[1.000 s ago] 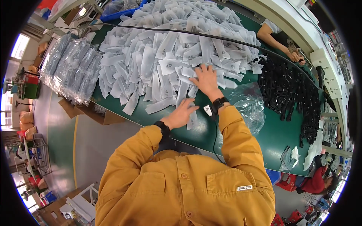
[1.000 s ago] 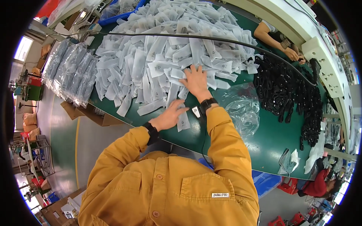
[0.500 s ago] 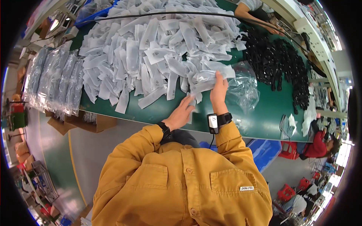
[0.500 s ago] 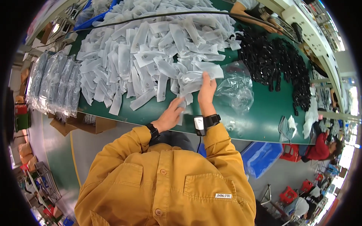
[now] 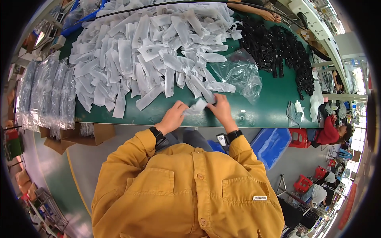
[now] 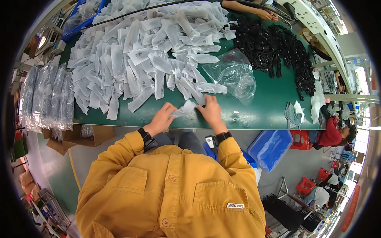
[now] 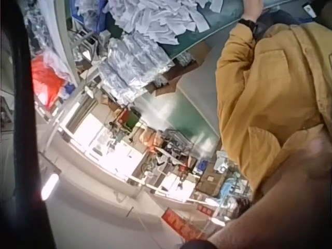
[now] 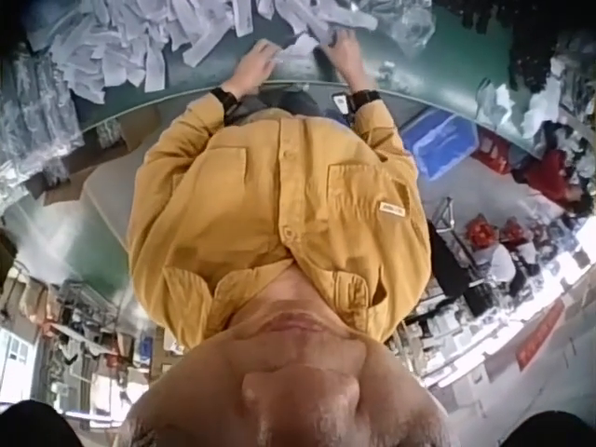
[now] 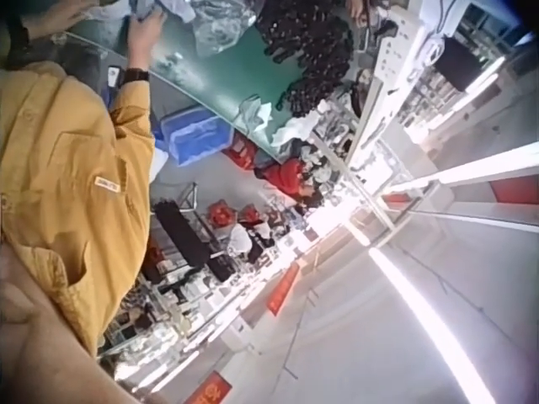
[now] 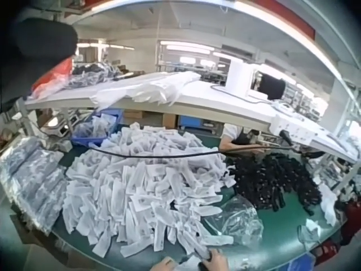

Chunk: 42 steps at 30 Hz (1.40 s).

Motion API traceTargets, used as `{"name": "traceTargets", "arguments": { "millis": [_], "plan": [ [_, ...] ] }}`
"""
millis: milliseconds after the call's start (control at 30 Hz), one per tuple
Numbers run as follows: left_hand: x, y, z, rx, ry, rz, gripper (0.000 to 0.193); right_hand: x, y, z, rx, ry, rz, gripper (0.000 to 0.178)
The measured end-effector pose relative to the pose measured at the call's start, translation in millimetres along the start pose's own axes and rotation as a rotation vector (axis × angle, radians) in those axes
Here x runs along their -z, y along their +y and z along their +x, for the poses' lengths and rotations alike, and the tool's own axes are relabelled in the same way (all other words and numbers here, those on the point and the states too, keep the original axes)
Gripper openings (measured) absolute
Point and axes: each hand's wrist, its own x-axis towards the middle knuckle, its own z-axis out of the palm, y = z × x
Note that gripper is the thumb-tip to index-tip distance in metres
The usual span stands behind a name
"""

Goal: The person gathers white-wrapped items by hand, stacks them together, and slides the bundle into a clear plastic bag. After repeating this process, they place the filled bags into a cardboard box on the floor.

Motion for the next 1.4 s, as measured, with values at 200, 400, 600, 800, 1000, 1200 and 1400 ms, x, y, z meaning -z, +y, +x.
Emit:
{"name": "traceTargets", "arguments": {
  "millis": [200, 400, 600, 800, 1000, 1200, 1400],
  "plan": [
    [-19, 24, -2, -0.11, -0.129, 0.049, 0.032, -6, 14, 20, -0.043, -0.191, 0.206, 0.014],
    [-59, 54, 21, -0.284, 0.03, 0.362, 0.031, 41, 50, 11, -0.025, -0.432, 0.261, 0.011],
    [-92, 71, 43, -0.195, 0.144, 0.61, 0.027, 55, 82, 20, 0.36, -0.538, 0.19, 0.014],
    [-112, 57, 34, -0.124, 0.035, 0.55, 0.033, 67, 67, 49, 0.431, -0.386, 0.17, 0.016],
    [-125, 59, 36, -0.034, 0.133, 0.456, 0.042, 45, 75, 68, 0.391, -0.291, -0.042, 0.021],
    [-108, 69, 39, -0.087, 0.087, 0.489, 0.048, 52, 80, 55, 0.276, -0.525, 0.194, 0.021],
    [-92, 64, 49, -0.184, 0.074, 0.553, 0.049, 62, 73, 51, 0.571, -0.704, 0.199, 0.022]
  ]
}}
